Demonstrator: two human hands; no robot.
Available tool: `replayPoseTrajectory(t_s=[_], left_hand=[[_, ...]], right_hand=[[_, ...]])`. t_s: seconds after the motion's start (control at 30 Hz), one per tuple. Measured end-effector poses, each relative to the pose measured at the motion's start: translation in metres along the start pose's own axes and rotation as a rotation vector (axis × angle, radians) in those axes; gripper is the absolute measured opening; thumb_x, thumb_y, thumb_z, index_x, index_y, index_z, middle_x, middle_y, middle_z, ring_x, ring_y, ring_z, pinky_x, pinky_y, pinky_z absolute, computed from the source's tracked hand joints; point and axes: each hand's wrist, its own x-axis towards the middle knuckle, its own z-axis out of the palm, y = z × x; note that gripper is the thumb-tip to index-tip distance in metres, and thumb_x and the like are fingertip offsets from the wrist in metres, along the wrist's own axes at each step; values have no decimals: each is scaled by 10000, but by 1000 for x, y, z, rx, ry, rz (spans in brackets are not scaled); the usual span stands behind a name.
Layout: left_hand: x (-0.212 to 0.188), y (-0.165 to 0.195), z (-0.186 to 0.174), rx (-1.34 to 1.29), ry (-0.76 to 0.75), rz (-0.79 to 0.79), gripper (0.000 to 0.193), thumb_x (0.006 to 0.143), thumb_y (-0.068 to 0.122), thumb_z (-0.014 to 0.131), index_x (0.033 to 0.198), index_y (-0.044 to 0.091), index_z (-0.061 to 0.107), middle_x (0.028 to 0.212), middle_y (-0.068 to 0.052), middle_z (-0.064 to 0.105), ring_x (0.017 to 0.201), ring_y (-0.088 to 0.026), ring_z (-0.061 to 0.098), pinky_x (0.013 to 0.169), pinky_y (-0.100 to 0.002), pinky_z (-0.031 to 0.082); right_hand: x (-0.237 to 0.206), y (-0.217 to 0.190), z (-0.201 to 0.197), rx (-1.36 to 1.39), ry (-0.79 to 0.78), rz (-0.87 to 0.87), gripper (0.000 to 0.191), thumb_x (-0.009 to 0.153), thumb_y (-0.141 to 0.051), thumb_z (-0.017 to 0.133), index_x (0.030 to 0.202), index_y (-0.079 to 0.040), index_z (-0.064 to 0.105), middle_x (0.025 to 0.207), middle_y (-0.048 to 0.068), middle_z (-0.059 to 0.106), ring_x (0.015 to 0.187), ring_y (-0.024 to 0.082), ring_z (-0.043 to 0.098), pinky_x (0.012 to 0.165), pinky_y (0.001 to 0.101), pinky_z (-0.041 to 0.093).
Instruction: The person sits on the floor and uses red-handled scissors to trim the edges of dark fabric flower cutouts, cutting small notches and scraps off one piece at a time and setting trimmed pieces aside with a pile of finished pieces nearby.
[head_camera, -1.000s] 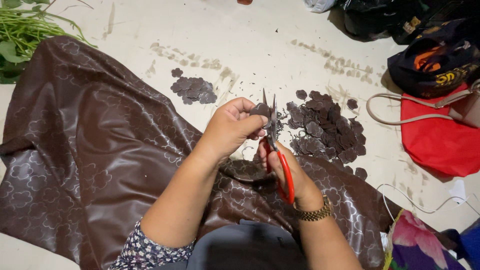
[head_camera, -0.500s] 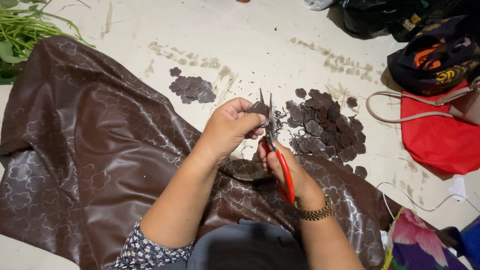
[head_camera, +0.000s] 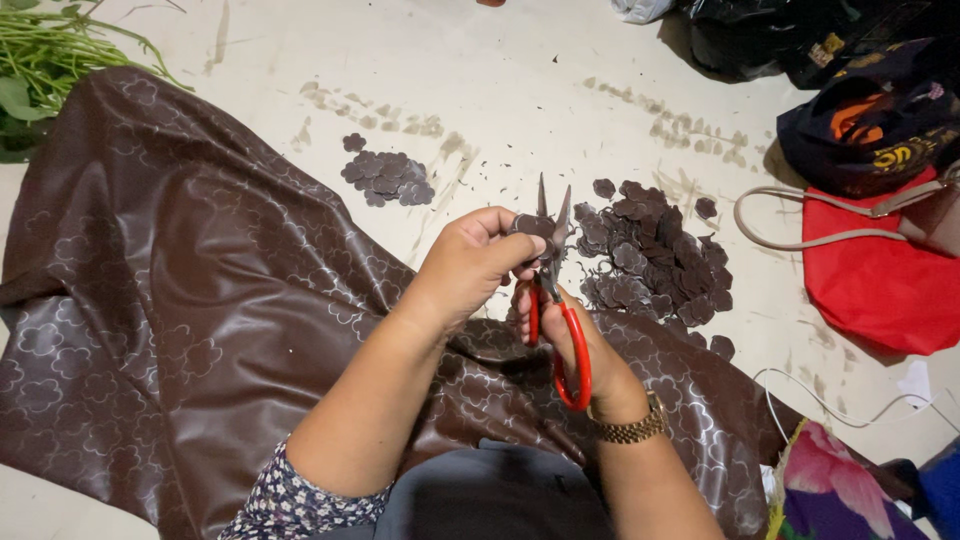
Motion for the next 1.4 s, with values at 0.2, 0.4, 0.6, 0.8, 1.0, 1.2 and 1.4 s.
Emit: replayPoseTrajectory(t_s=[0.2, 0.4, 0.6, 0.8, 1.0, 1.2, 1.4], left_hand=[[2, -1, 1, 9, 16, -28, 97, 919, 78, 674, 861, 7, 644, 710, -65, 664, 513, -131, 601, 474, -271, 502], [7, -13, 0, 4, 64, 47, 74, 906, 64, 706, 855, 27, 669, 773, -27, 687, 683, -87, 602, 643, -240, 502], [9, -18, -2, -9, 101, 56, 83, 900, 67, 712, 846, 32, 661, 765, -27, 682, 686, -93, 610, 649, -245, 505], [10, -19, -3, 6, 118, 70, 82, 893, 71, 713, 847, 26, 662, 780, -31, 685, 698, -99, 617, 664, -248, 519], [12, -20, -3, -3, 116, 77, 83, 888, 72, 718, 862, 25, 655, 792, -35, 677, 711, -111, 622, 667, -257, 524], [14, -23, -8, 34, 124, 75, 69, 887, 74, 714, 870, 27, 666, 800, -27, 684, 724, -99, 619, 678, -251, 523], [19, -28, -14, 37, 121, 90, 54, 886, 58, 718, 903, 20, 685, 819, -21, 690, 729, -89, 605, 682, -249, 515]], right_hand=[[-2, -4, 6, 56, 92, 50, 525, 1004, -548, 479, 1241, -84, 541, 1007, -14, 539, 898, 109, 480, 824, 280, 432], [-3, -15, 12, 78, 118, 72, 438, 1067, -505, 426, 1077, -86, 552, 940, -7, 500, 870, 115, 456, 780, 273, 399], [2, -12, 12, -11, 88, 17, 431, 1072, -524, 411, 1026, -113, 531, 863, -37, 447, 759, 83, 405, 651, 247, 352], [5, -11, 10, -93, 121, 51, 428, 1069, -515, 415, 967, -111, 515, 784, -43, 428, 677, 83, 398, 588, 244, 344], [8, -9, 10, -118, 141, 26, 418, 1067, -505, 420, 976, -109, 520, 789, -44, 439, 679, 80, 396, 587, 244, 339], [8, -5, 7, -34, 150, 80, 419, 1059, -504, 466, 973, -98, 529, 750, -44, 416, 651, 85, 365, 567, 244, 301], [10, -3, 3, -165, 168, 96, 434, 1034, -517, 446, 924, -107, 537, 697, -43, 439, 593, 80, 392, 519, 246, 326]])
